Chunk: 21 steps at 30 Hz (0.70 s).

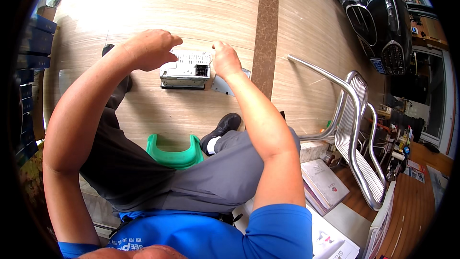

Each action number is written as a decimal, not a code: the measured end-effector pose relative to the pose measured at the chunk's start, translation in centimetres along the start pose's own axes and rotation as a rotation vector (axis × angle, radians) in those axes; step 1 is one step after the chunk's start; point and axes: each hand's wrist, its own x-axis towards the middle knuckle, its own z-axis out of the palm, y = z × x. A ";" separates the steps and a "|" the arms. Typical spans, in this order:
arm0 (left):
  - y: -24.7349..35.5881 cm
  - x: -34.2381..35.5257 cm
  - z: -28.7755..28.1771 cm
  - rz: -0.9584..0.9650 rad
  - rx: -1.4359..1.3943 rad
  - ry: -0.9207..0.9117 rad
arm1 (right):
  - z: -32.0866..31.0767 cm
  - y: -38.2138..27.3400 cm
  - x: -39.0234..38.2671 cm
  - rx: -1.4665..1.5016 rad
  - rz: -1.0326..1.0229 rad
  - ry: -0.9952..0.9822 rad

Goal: The person unscrews and removes a small metal panel from a car radio unit while sitting on the floor. They use a screwdriver to remove multiple screws and then lift the plate away.

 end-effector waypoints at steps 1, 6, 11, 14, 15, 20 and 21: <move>0.0 0.1 0.0 0.000 0.003 0.003 | 0.1 0.1 0.1 0.008 0.028 0.003; -0.4 0.1 0.4 0.010 0.007 0.007 | -0.5 -0.6 0.1 0.070 -0.038 -0.023; -0.4 0.1 0.4 0.020 0.013 0.017 | -1.1 -0.7 0.0 0.085 -0.094 -0.121; -0.3 0.3 0.5 0.026 0.009 0.018 | -0.5 -0.2 0.1 0.115 0.052 -0.035; -0.2 0.2 0.5 0.023 0.010 0.013 | -0.5 -0.1 0.1 0.116 0.052 -0.035; -0.2 0.0 0.3 0.004 0.009 0.002 | -0.6 -0.2 0.2 0.064 -0.089 -0.109; -0.1 -0.1 0.2 0.006 0.009 -0.005 | -0.5 -0.1 0.2 0.064 -0.089 -0.109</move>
